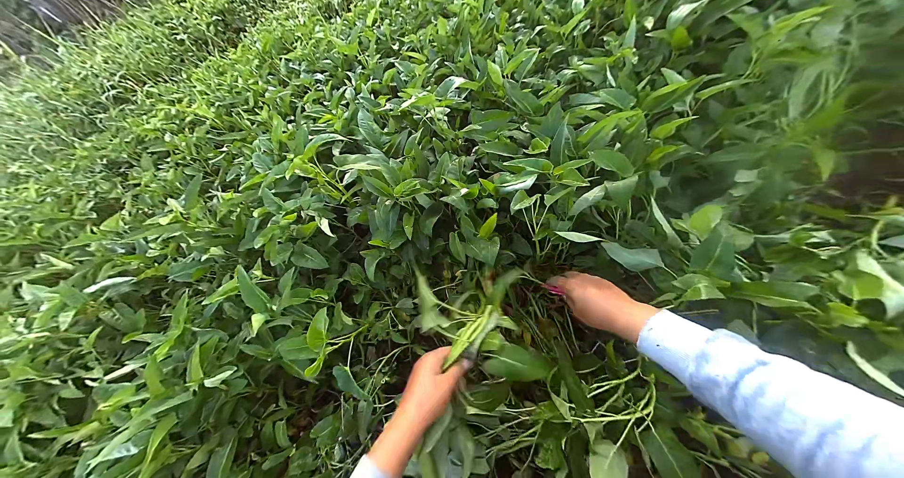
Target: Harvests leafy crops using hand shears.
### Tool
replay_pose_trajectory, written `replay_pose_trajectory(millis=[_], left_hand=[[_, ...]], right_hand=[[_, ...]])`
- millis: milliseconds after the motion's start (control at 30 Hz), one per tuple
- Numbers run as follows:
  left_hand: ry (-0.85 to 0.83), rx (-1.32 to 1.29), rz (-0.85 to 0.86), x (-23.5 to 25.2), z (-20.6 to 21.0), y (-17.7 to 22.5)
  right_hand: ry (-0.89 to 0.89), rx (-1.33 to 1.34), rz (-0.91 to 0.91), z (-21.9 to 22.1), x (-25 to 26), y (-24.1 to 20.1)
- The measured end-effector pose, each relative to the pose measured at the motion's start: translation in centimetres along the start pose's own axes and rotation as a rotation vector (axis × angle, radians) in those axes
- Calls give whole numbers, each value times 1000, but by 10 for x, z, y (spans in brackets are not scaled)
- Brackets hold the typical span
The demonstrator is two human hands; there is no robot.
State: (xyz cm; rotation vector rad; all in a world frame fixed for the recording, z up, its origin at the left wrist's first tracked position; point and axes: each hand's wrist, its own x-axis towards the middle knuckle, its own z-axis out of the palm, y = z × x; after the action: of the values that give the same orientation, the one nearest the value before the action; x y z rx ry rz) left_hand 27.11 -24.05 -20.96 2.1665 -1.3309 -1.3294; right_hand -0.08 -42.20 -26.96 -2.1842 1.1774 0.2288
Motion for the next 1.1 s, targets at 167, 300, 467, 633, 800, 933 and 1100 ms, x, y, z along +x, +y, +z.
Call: replay_pose_trajectory(millis=[167,300,467,633,800,933,1100], left_hand=[[220,-278,-58,-57,-23,-31],[201,-342,-101,-80,-23,-40],[191,-391,-125,-98,-28,-52],[196,-454,-136,-107,-32,-60],[255,-603,-24,-111,-48,-49],[320,-447,60,-98,-62,-33],[289,-231,214,-60,-37,0]], right_hand=[[-31,99,-129,14,35,-78],[-131,55,-194,26,45,-130],[-86,-94,-78,44,50,-144],[-184,64,-267,34,50,-139],[-180,454,-115,-1,35,-71],[-275,475,-37,22,-39,-4],[-574,263,-314,95,-139,9]])
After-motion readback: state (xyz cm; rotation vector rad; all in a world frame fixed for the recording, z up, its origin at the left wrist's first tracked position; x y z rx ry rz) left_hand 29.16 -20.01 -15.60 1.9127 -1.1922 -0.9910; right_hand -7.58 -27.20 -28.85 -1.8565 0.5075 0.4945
